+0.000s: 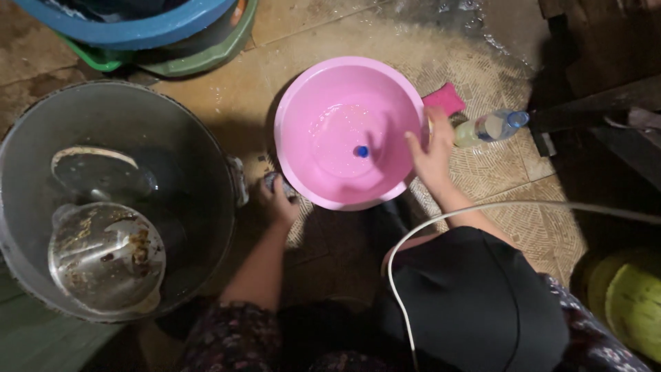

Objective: Washing kitchen utensils and a blender jar in a basin on the floor.

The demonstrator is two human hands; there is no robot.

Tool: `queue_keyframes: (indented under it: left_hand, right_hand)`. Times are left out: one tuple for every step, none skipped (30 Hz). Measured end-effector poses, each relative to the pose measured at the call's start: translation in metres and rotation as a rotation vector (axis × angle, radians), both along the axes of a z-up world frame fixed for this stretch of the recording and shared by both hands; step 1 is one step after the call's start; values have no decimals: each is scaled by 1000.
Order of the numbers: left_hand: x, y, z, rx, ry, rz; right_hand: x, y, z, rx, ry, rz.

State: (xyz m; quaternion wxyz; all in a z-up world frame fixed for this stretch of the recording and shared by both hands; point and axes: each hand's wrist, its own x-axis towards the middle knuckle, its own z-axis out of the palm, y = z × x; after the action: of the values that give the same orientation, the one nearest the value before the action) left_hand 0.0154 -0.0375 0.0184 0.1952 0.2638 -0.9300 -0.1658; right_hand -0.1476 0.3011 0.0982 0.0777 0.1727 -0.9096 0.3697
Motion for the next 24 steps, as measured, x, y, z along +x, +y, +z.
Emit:
queue_keyframes:
  left_hand:
    - [3, -9, -21, 7, -123, -81]
    - [6, -18, -43, 14, -247, -162]
    - [15, -25, -56, 20, -249, -171]
    - [23, -31, -68, 163, -326, -131]
    - [26, -34, -82, 305, -402, -99]
    - [31, -34, -89, 310, -404, -115]
    - [38, -36, -95, 510, -96, -184]
    - [45, -38, -101, 705, 218, -249]
    - [44, -26, -64, 709, 214, -253]
    - [42, -14, -26, 807, 222, -104]
    - [42, -5, 12, 899, 228, 50]
    - [43, 3, 28, 901, 223, 50]
    - [42, 10, 43, 805, 233, -53]
    - [41, 17, 59, 708, 243, -155]
    - [31, 26, 70, 706, 245, -157]
    - [21, 34, 81, 665, 296, -315]
    - [13, 43, 93, 619, 344, -469]
    - [1, 50, 97, 618, 345, -466]
    - [-11, 56, 101, 583, 326, -502]
    - [-22, 62, 105, 548, 306, -538]
    - [-36, 67, 114, 545, 309, -540]
    - [-49, 72, 122, 527, 304, -526]
    - [-61, 77, 130, 510, 296, -511]
    - [-69, 78, 131, 510, 296, -510]
  right_hand:
    - [-6, -1, 2, 2, 32, -123]
    - [-12, -2, 5, 4, 65, -246]
    - [-5, -5, 6, 12, 63, -253]
    - [0, -7, 8, -222, -375, -366]
    - [4, -6, 9, -460, -812, -461]
    - [13, -1, -15, -458, -807, -477]
    - [22, 1, -41, -467, -660, -349]
    - [31, 3, -66, -471, -513, -219]
    - [33, 2, -68, -468, -514, -226]
    - [36, 1, -70, -568, -530, -251]
    - [38, -3, -72, -669, -546, -273]
    - [36, -1, -66, -668, -548, -277]
    - [32, -1, -59, -789, -646, -449]
    - [28, -1, -53, -909, -743, -623]
    - [19, 17, -72, -911, -740, -621]
    - [11, 36, -91, -789, -565, -748]
    - [3, 53, -111, -659, -391, -861]
    - [-9, 68, -105, -660, -392, -858]
    - [-22, 81, -101, -551, -243, -959]
    - [-34, 94, -96, -438, -91, -1051]
    - [-40, 100, -90, -442, -88, -1051]
    - [-46, 106, -84, -598, -48, -866]
    - [-50, 113, -78, -743, -9, -676]
    - [-54, 126, -97, -743, -10, -676]
